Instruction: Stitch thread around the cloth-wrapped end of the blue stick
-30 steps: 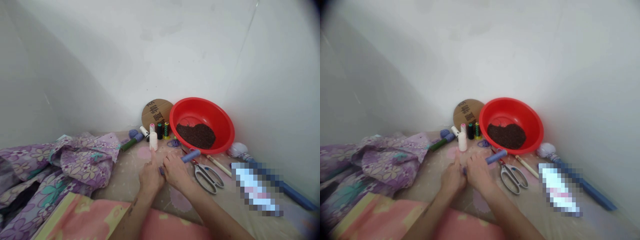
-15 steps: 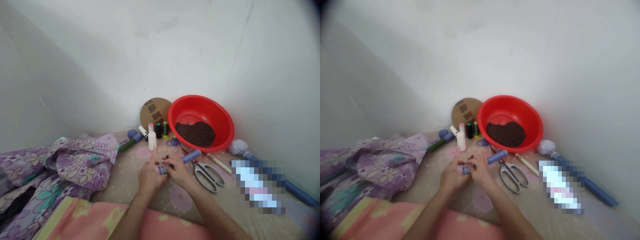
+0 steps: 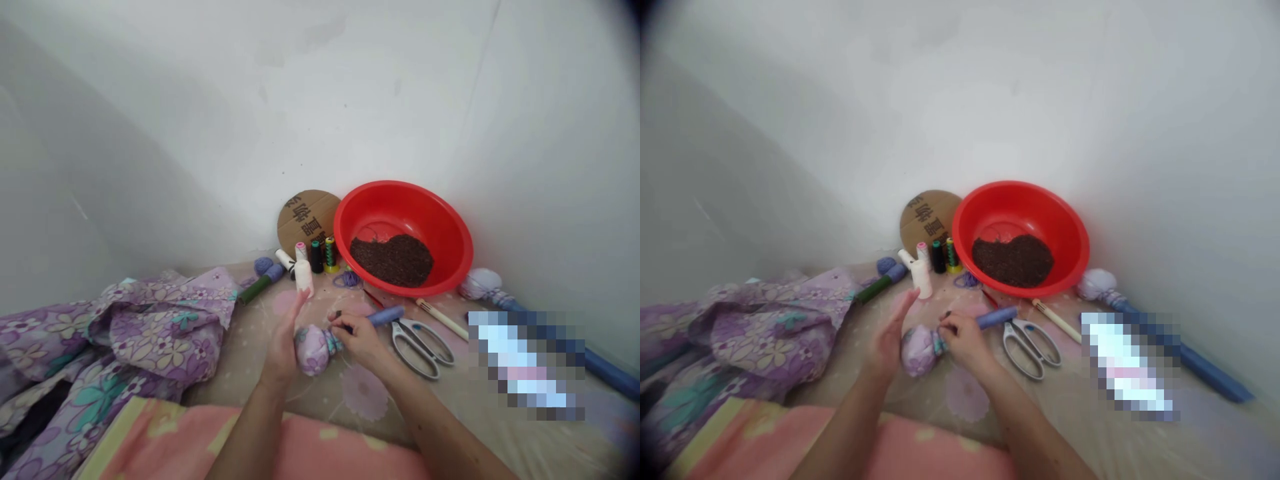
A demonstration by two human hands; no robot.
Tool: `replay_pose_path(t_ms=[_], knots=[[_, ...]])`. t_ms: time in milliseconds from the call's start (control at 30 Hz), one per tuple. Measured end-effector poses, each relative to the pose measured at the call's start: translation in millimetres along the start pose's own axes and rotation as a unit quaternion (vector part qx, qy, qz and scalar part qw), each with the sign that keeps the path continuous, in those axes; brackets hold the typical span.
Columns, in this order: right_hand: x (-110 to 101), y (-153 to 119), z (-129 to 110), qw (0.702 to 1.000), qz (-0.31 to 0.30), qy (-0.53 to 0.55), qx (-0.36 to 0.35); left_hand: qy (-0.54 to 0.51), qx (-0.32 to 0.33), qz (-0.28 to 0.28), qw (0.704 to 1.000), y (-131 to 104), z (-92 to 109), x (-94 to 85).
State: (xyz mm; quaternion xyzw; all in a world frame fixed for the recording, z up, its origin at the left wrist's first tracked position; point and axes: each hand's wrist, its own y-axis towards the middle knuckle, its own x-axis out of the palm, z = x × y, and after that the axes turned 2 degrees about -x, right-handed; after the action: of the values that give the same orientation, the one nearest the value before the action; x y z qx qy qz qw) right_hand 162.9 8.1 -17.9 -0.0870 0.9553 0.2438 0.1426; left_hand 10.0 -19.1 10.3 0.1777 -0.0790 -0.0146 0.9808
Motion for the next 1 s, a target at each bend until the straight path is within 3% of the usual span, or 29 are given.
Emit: replay_pose_path(t_ms=[100,267,433,533,600,733,867,1000], knots=[[-0.4,-0.7,-0.1,1.0,-0.003,-0.002,-0.004,-0.158,-0.017,-0.006,0.987,2.0,9.3,-3.1],[-0.2,-1.3,0.7,0.997,-0.006,-0.075,-0.024,-0.209,-0.039,-0.007,0.977,2.9,15.7,-3.0],[-2.7,-4.9,-7.0,0.971,0.011,-0.233,-0.048,-0.139,-0.018,-0.018,0.99,1.7,13.4,-3.6],[-4.7,-6.5,-17.3,0.945,0.013,-0.32,-0.07,0.027,0.053,-0.037,0.998,0.8,12.6,-6.2],[-5.0,-6.5,-22.3,0.926,0.008,-0.367,-0.083,0.188,0.113,-0.045,0.975,-0.1,13.5,-8.0],[-4.0,-5.4,-23.5,0.907,-0.005,-0.411,-0.094,0.429,0.19,-0.054,0.882,-2.4,18.0,-7.5],[-3.6,-3.3,-21.7,0.903,-0.01,-0.419,-0.098,0.531,0.217,-0.06,0.817,-3.6,21.6,-1.9],[-5.2,1.5,-21.3,0.909,-0.038,-0.402,-0.101,0.58,0.225,-0.071,0.78,-3.6,20.7,3.6]])
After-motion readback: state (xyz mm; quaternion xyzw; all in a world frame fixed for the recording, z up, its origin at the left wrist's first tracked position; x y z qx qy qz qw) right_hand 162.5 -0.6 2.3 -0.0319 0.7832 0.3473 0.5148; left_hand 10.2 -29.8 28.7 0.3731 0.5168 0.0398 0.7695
